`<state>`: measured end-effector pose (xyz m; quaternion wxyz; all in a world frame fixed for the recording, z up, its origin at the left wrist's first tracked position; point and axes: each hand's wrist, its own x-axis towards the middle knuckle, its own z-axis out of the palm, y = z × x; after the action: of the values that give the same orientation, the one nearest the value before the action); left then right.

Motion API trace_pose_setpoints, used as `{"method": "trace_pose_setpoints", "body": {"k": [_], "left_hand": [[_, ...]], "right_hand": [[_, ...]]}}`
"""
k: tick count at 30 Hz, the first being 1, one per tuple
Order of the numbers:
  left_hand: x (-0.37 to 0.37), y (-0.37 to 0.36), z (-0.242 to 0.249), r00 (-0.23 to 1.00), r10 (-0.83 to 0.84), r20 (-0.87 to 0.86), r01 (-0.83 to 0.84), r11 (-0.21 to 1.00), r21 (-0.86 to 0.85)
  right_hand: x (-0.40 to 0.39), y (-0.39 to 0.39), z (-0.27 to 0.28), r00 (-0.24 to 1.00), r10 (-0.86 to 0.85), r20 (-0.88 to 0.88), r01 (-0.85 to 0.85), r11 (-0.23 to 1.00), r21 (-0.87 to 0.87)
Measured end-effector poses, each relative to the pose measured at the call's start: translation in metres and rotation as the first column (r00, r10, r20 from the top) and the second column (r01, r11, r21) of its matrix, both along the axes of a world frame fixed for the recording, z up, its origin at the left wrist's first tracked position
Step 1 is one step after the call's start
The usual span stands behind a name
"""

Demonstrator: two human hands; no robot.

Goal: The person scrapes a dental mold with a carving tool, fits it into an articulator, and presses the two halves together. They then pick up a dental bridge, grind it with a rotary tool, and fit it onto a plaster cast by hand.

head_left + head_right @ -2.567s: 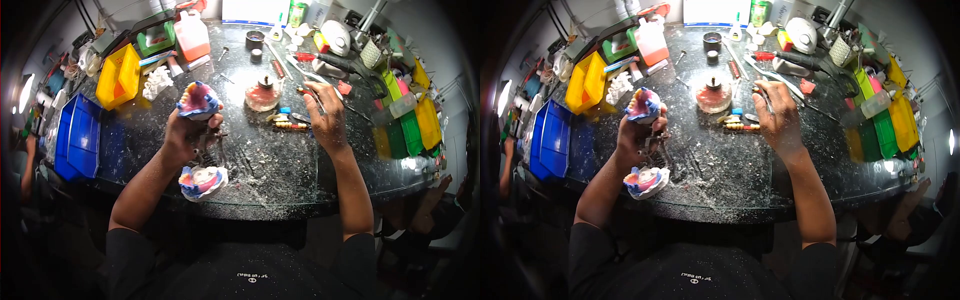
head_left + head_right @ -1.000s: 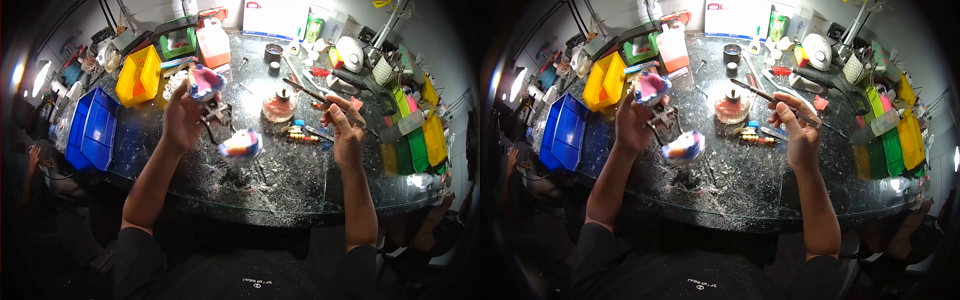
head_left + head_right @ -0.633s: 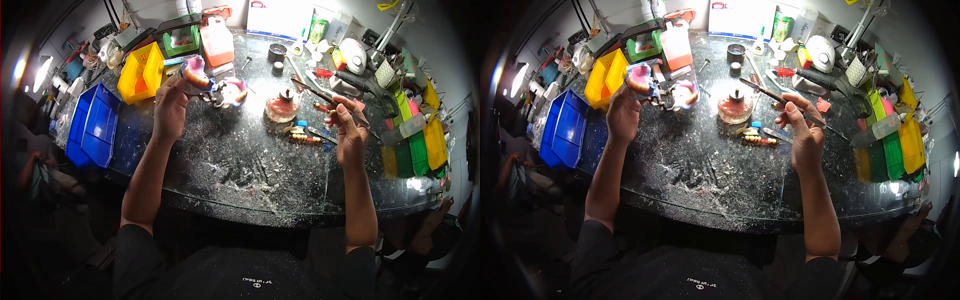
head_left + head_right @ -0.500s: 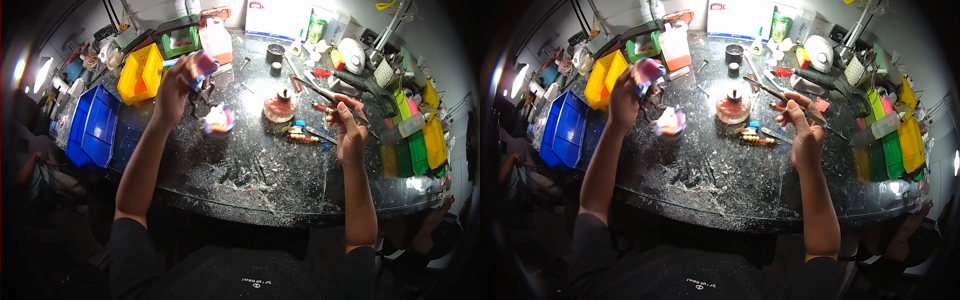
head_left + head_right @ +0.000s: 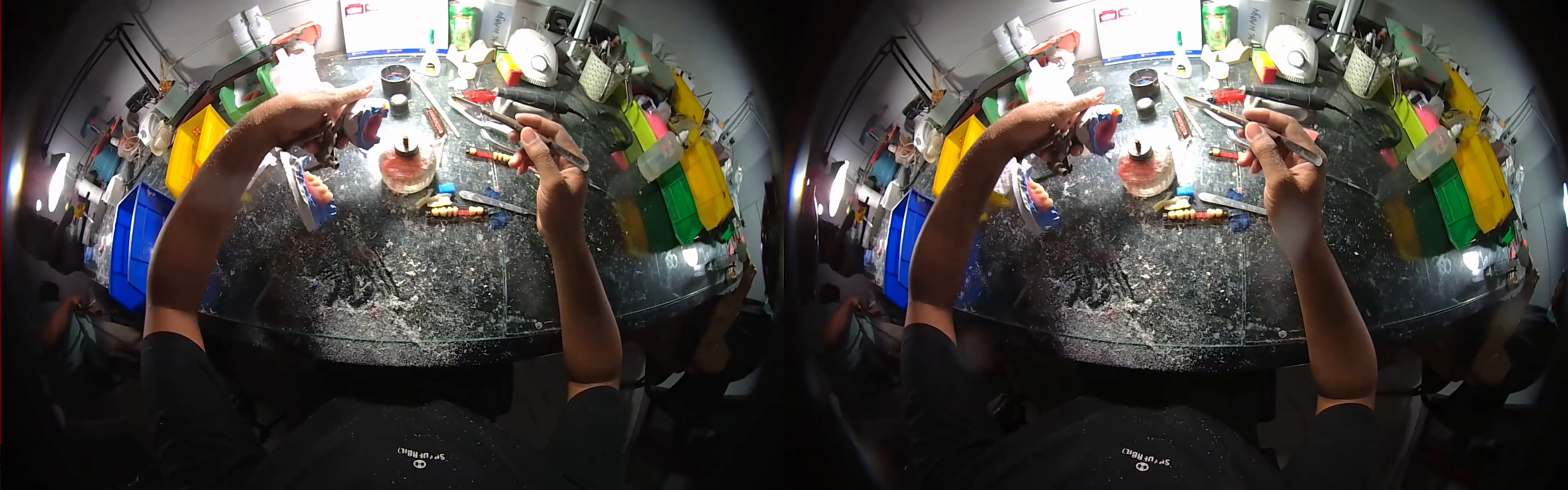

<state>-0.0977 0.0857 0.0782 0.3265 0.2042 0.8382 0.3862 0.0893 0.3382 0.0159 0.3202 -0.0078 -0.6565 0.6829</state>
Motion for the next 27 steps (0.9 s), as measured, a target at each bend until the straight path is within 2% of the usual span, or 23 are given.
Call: {"method": "trace_pose_setpoints", "body": {"k": [1, 4, 6, 7, 9, 11, 14, 16, 23, 27], "left_hand": [[0.001, 0.001, 0.008, 0.991, -0.099, -0.085, 0.097, 0.995, -0.028], [0.003, 0.013, 0.01, 0.898, -0.244, -0.365, 0.191, 0.966, -0.175], [0.016, 0.01, 0.0, 0.618, -0.316, -0.72, 0.375, 0.923, -0.084], [0.019, 0.011, 0.001, 0.535, -0.344, -0.772, 0.409, 0.905, -0.12], [0.022, 0.014, 0.0, 0.673, -0.313, -0.67, 0.326, 0.939, -0.112], [0.026, 0.013, -0.009, 0.517, -0.291, -0.805, 0.345, 0.931, -0.115], [0.026, 0.01, -0.016, 0.402, -0.309, -0.862, 0.287, 0.936, -0.202], [0.028, 0.011, -0.015, 0.444, -0.37, -0.816, 0.195, 0.929, -0.315], [0.034, 0.019, -0.009, 0.585, -0.271, -0.765, 0.171, 0.963, -0.21], [0.024, 0.025, -0.014, 0.52, -0.29, -0.804, 0.157, 0.957, -0.243]], "right_hand": [[0.002, -0.002, 0.003, 1.0, 0.001, -0.011, 0.0, 1.0, 0.016], [0.005, -0.005, 0.007, 0.999, -0.007, -0.049, 0.009, 0.999, 0.042], [0.008, -0.005, 0.009, 0.999, -0.017, -0.038, 0.022, 0.993, 0.118], [0.007, -0.005, 0.009, 0.999, -0.02, -0.043, 0.025, 0.991, 0.129], [0.008, -0.006, 0.009, 0.998, -0.029, -0.056, 0.037, 0.989, 0.145], [0.008, -0.008, 0.009, 0.996, -0.039, -0.074, 0.05, 0.987, 0.154], [0.009, -0.007, 0.01, 0.995, -0.041, -0.088, 0.049, 0.995, 0.091], [0.008, -0.005, 0.008, 0.995, -0.04, -0.088, 0.049, 0.994, 0.102], [0.005, -0.001, 0.004, 0.995, -0.035, -0.088, 0.044, 0.995, 0.093], [0.004, -0.001, 0.003, 0.995, -0.045, -0.086, 0.053, 0.995, 0.087]]}}
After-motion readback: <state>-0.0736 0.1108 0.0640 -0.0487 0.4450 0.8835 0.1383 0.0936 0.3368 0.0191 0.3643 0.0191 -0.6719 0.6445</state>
